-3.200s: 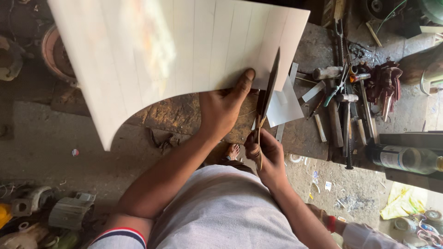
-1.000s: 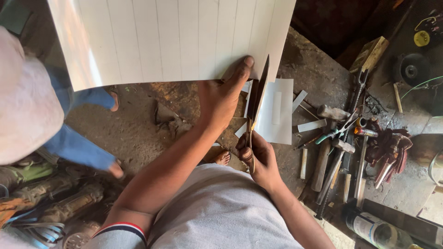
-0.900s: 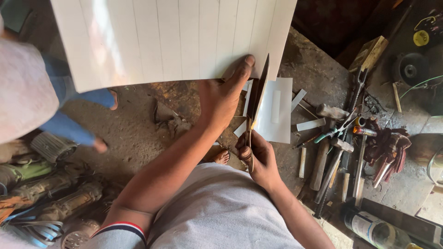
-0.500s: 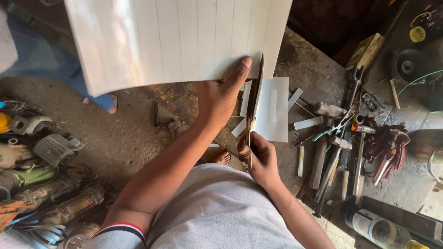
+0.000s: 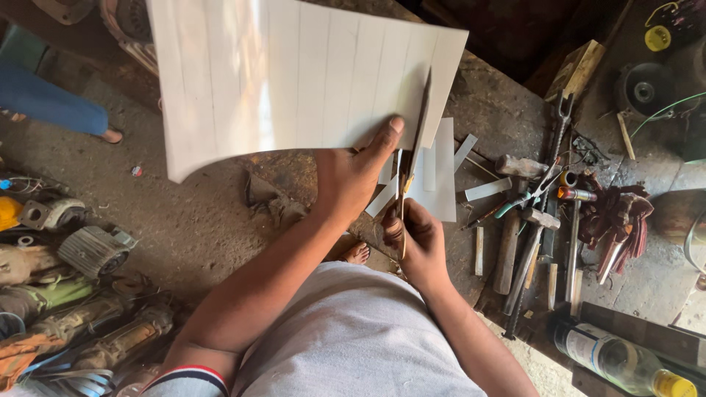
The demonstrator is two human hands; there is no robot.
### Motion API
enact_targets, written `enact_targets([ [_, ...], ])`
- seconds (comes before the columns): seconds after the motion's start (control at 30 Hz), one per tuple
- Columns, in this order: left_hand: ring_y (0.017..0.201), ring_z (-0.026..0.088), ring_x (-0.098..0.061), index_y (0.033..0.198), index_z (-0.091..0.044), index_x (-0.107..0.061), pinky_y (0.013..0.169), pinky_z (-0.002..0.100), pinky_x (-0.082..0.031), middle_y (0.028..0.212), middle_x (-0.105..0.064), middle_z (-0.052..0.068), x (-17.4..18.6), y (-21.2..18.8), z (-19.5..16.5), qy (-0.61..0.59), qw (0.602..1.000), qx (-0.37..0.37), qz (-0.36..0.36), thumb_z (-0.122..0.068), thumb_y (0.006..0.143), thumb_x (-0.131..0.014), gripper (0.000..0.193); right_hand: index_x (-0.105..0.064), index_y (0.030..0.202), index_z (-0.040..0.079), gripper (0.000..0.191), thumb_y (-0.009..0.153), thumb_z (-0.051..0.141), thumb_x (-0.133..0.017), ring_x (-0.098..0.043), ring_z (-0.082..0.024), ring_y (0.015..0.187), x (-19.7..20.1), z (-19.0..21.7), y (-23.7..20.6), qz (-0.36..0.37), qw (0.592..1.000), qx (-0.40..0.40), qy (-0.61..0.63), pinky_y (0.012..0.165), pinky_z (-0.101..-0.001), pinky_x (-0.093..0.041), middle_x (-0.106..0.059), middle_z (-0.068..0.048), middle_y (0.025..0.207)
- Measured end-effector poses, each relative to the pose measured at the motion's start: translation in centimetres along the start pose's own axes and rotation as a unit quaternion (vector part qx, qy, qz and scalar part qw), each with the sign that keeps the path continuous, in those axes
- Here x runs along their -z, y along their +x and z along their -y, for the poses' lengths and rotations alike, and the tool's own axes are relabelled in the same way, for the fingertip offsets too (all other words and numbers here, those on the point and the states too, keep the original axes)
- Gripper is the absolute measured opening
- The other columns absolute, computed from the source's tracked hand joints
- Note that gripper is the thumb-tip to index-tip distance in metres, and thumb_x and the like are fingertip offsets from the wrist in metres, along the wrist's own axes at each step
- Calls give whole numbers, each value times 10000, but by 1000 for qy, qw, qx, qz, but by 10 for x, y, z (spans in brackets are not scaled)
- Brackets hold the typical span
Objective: The person cuts a white plastic sheet into narrow strips using scissors, then bends the strips and inserts them into the slots of an electric motor stator housing on the workbench, pressing them into place by hand.
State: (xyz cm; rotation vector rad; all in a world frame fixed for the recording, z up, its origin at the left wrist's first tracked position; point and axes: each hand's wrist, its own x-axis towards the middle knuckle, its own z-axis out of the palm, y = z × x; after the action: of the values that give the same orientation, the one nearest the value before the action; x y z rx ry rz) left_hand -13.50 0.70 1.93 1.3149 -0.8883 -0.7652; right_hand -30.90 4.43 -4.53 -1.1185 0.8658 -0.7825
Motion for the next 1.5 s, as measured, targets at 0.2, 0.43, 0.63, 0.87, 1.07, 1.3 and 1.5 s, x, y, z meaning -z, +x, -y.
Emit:
enact_targets([
  [0.2, 730, 130, -682, 1052, -5, -774, 645, 301, -544, 815, -756, 33, -8, -26, 0, 6, 1000, -23, 17, -377, 983, -721, 382, -616, 1012, 32, 346, 978, 356, -733, -506, -47, 719, 6, 5, -2, 3, 999, 43, 15, 638, -209, -428, -598, 25, 859],
  [0.43, 684, 190, -594, 1001, 42, -701, 614, 357, -466, 814, -660, 100, 11, -14, 9, 20, 1000, 11, 21, -393, 986, -749, 438, -639, 976, 13, 346, 952, 344, -736, -520, -64, 670, 3, 2, 2, -25, 999, 7, -31, 595, -224, -428, -597, 17, 786],
  [0.63, 852, 169, -740, 1078, -7, -765, 751, 319, -578, 928, -767, 85, 37, -24, 15, 69, 997, -33, 1, -461, 980, -732, 466, -642, 977, 20, 334, 969, 342, -730, -515, -61, 682, 0, -3, -9, -24, 999, 18, -12, 600, -228, -420, -584, 25, 782],
  [0.87, 870, 185, -744, 1108, -3, -761, 762, 324, -584, 952, -774, 117, 55, -31, 22, 22, 999, 29, 28, -419, 961, -739, 442, -634, 978, 9, 395, 978, 390, -737, -521, -63, 690, -16, -7, 0, -36, 999, 30, -25, 614, -230, -432, -578, 20, 777],
  [1.07, 889, 202, -749, 1098, 3, -746, 775, 326, -600, 981, -769, 132, 75, -4, 21, 43, 997, 67, -14, -388, 968, -751, 412, -608, 1090, 23, 657, 921, 655, -670, -515, -83, 777, -46, -6, 0, -13, 997, 56, -59, 702, -242, -449, -582, 7, 871],
  [1.3, 813, 169, -748, 1075, -7, -738, 688, 288, -587, 932, -758, 94, 101, 36, 11, -74, 993, -80, -36, -369, 986, -739, 373, -567, 1128, -16, 871, 834, 799, -644, -502, -120, 849, -93, -8, 5, 91, 994, 16, -66, 762, -262, -456, -556, -18, 953],
  [1.5, 778, 128, -714, 1062, -3, -746, 663, 278, -560, 901, -754, 68, 120, 60, 6, -63, 993, -91, -49, -365, 1001, -725, 368, -571, 1095, 0, 859, 823, 811, -641, -466, -104, 823, -119, -19, 16, 46, 995, 2, -83, 746, -252, -429, -515, -1, 901],
])
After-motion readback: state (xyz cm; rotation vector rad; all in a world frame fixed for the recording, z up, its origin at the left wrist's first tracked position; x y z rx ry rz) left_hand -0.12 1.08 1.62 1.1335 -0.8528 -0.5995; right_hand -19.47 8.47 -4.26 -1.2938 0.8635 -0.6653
